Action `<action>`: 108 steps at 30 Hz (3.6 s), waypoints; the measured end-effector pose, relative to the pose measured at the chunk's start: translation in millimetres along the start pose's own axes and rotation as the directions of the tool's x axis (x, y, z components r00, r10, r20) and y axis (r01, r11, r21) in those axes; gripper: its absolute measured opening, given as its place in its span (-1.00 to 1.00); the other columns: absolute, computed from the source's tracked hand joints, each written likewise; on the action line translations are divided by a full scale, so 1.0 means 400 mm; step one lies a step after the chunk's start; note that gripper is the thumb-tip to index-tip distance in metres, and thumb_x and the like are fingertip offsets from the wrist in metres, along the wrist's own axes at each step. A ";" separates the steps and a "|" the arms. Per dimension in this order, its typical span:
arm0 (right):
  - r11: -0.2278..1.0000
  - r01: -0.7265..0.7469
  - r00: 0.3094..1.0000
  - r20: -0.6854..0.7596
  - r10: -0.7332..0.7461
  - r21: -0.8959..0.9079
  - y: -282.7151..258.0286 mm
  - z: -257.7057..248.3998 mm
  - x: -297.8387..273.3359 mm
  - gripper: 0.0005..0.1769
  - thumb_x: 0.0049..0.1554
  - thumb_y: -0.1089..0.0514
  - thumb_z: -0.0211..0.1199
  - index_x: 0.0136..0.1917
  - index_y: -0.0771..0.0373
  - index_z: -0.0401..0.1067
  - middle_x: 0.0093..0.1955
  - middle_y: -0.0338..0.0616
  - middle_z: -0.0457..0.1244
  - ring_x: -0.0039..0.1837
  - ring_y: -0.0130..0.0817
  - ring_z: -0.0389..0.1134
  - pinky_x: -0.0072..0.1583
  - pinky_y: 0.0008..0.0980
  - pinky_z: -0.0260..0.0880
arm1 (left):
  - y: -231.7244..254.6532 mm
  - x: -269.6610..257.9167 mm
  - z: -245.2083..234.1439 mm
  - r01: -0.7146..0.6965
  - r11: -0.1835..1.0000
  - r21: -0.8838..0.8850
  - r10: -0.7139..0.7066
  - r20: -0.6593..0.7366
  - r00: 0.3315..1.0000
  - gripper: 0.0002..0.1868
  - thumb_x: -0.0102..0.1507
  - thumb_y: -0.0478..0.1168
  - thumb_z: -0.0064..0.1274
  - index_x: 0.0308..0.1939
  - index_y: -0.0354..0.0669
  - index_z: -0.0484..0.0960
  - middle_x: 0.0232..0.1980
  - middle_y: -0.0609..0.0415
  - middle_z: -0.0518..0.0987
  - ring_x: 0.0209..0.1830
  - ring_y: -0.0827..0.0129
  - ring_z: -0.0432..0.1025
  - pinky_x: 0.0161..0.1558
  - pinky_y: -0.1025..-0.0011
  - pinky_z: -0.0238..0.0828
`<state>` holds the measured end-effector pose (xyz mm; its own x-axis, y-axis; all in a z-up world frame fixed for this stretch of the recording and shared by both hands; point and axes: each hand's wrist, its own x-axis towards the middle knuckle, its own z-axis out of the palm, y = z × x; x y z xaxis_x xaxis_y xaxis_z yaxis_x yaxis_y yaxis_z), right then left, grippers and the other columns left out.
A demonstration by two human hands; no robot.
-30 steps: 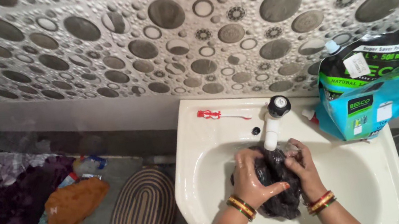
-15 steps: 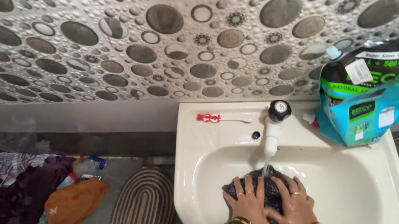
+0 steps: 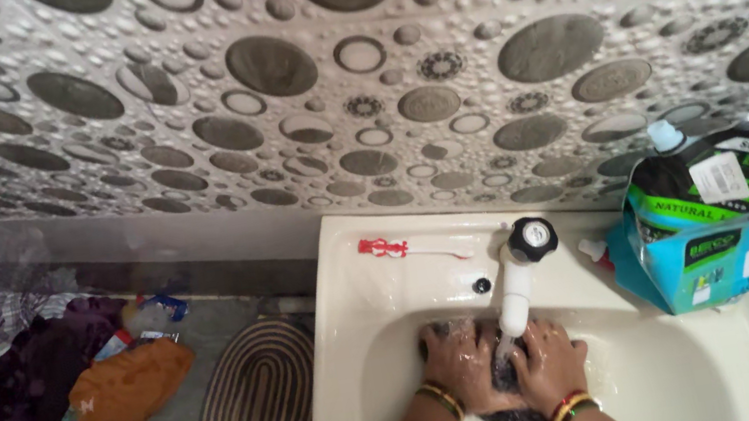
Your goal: The person washes a piece of patterned cloth in a sink by wetting it under a faucet, applying liquid soap from a pouch, and scrubbing it by hand.
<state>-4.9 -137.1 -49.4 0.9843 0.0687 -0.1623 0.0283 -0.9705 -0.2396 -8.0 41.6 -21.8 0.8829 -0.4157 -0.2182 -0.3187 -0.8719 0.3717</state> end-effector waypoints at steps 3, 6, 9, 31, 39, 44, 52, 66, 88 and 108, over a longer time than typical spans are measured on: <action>0.999 -0.031 0.999 0.022 0.030 0.015 -0.025 -0.028 0.003 -0.49 0.10 -0.13 0.17 0.30 0.00 0.31 0.19 -0.22 0.32 0.31 -0.18 0.27 0.20 0.14 0.16 | 0.002 0.002 -0.047 0.040 0.999 -0.017 -0.039 0.076 0.996 0.34 -0.15 0.65 0.13 0.43 -0.25 0.32 0.31 -0.30 0.43 0.40 -0.07 0.27 0.22 -0.59 -0.10; 0.998 -0.035 0.999 0.035 0.034 0.043 -0.067 -0.077 -0.013 -0.51 0.12 -0.16 0.18 0.28 0.01 0.32 0.19 -0.18 0.32 0.33 -0.15 0.26 0.21 0.17 0.15 | 0.042 -0.028 -0.123 0.136 0.990 0.036 -0.140 0.130 0.982 0.27 -0.18 0.60 0.21 0.36 -0.17 0.35 0.33 -0.23 0.42 0.41 -0.02 0.26 0.20 -0.42 0.02; 0.990 0.101 0.989 0.096 -0.110 0.102 -0.117 -0.131 -0.015 -0.45 0.09 -0.22 0.28 0.27 0.01 0.33 0.23 -0.11 0.30 0.33 -0.08 0.25 0.23 0.18 0.12 | 0.086 -0.077 -0.192 0.381 0.924 0.006 -0.371 0.240 0.897 0.24 -0.21 0.49 0.36 0.35 -0.13 0.31 0.36 -0.11 0.37 0.40 0.08 0.25 0.17 -0.40 0.04; 0.176 -0.448 0.851 0.478 -0.216 0.877 0.000 -0.190 0.035 -0.67 0.24 0.16 0.15 0.13 0.46 0.51 -0.01 -0.10 0.40 0.01 -0.39 0.39 0.06 -0.43 0.42 | 0.230 -0.151 -0.144 0.443 0.896 -0.025 -0.441 0.057 0.895 0.35 -0.06 0.23 0.47 0.56 -0.15 -0.05 0.36 -0.18 0.31 0.36 -0.12 0.23 0.26 -0.25 0.07; 0.268 -0.486 0.833 0.533 -0.146 0.832 0.050 -0.155 0.031 -0.67 0.21 0.19 0.12 0.18 0.37 0.48 0.05 -0.12 0.41 0.08 -0.36 0.44 0.15 -0.37 0.44 | 0.117 -0.076 -0.048 0.379 0.923 -0.061 -0.382 -0.046 0.923 0.16 0.05 0.39 0.28 0.49 -0.18 0.14 0.29 -0.18 0.41 0.26 -0.06 0.35 0.18 -0.13 0.22; 0.361 -0.421 0.848 0.502 -0.169 0.832 0.096 -0.117 0.050 -0.68 0.21 0.20 0.14 0.17 0.37 0.51 0.00 -0.15 0.40 0.05 -0.39 0.42 0.12 -0.38 0.45 | 0.081 -0.028 -0.009 0.294 0.952 -0.089 -0.300 -0.057 0.952 0.13 0.07 0.43 0.24 0.43 -0.26 0.19 0.25 -0.19 0.44 0.25 -0.06 0.36 0.19 -0.04 0.24; 0.337 -0.424 0.824 0.512 -0.241 0.841 -0.031 -0.130 0.075 -0.72 0.16 0.31 0.21 0.14 0.43 0.48 -0.08 -0.06 0.34 -0.11 -0.30 0.37 -0.02 -0.32 0.44 | 0.050 0.018 0.046 0.233 0.972 0.029 -0.233 0.003 0.972 -0.36 0.14 0.30 0.03 0.16 0.02 0.55 0.19 0.02 0.51 0.21 0.10 0.38 0.18 0.02 0.24; -0.152 -0.689 0.711 0.620 -0.333 0.709 -0.123 -0.137 0.057 -0.68 0.23 0.27 -0.06 0.17 0.43 0.38 -0.01 0.04 0.35 0.01 -0.17 0.45 0.09 -0.31 0.51 | 0.040 0.033 0.127 0.113 0.979 -0.169 -0.156 -0.268 0.951 -0.66 0.29 0.05 -0.06 0.04 0.05 0.62 0.12 0.17 0.64 0.26 0.18 0.44 0.29 0.20 0.31; 0.994 0.089 0.965 0.239 -0.103 0.071 0.425 -0.222 -0.070 -0.62 0.05 0.17 0.17 0.15 0.09 0.55 0.09 0.00 0.41 0.15 0.00 0.43 0.21 -0.13 0.42 | 0.121 -0.125 -0.091 0.407 0.883 -0.234 -0.422 -0.017 0.906 0.01 0.05 0.32 0.33 0.32 -0.21 0.25 0.03 -0.22 0.59 0.04 -0.07 0.51 0.10 0.04 0.37; 0.853 0.091 0.992 0.124 -0.031 -0.513 0.354 -0.429 -0.180 0.07 0.16 -0.41 0.04 0.59 0.36 -0.21 0.67 0.12 -0.30 0.70 -0.10 -0.35 0.56 0.25 -0.38 | 0.135 -0.116 -0.060 0.418 0.892 -0.173 -0.435 -0.070 0.898 0.01 0.05 0.32 0.31 0.32 -0.24 0.25 0.00 -0.15 0.60 0.03 0.05 0.52 0.07 0.12 0.40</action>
<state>-41.9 -319.0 92.6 0.9538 0.1270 -0.2725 0.2029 -0.9407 0.2719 -57.9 20.2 30.0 0.9553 0.0238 -0.2945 0.1447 -0.9067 0.3962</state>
